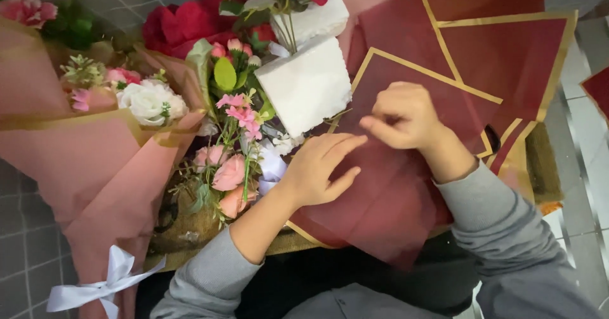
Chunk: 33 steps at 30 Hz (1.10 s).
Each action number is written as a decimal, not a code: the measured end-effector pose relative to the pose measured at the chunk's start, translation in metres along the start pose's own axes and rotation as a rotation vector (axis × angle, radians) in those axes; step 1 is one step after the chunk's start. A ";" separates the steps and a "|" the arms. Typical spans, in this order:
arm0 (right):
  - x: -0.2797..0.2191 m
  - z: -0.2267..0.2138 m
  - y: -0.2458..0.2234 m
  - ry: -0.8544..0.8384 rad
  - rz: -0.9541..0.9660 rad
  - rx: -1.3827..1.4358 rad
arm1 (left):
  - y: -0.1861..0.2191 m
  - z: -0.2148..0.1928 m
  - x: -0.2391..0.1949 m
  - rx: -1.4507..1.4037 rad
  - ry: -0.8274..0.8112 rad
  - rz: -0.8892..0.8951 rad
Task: Folding and arranging decorative maroon and gold paper for a flower bouquet.
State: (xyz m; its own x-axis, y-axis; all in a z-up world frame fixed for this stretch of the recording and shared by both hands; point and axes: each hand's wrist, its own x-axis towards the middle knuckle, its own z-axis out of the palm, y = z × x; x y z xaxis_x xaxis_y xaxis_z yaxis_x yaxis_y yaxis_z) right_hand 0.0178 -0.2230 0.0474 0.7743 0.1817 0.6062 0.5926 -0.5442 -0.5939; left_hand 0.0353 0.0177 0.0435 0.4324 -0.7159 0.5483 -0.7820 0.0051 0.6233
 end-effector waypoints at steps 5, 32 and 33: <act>-0.001 0.011 -0.009 -0.062 -0.014 0.118 | -0.002 0.003 -0.002 0.035 0.072 0.009; -0.010 0.025 0.003 -0.208 0.010 0.295 | 0.005 0.010 0.002 -0.076 0.120 0.085; -0.012 0.025 0.004 -0.209 0.005 0.297 | 0.006 0.010 0.002 -0.089 0.122 0.087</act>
State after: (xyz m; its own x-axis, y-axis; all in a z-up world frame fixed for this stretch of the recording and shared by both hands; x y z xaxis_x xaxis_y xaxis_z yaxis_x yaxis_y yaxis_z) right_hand 0.0166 -0.2067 0.0240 0.7877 0.3596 0.5002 0.6037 -0.2891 -0.7429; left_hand 0.0275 0.0091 0.0429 0.4200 -0.6199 0.6628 -0.7783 0.1295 0.6144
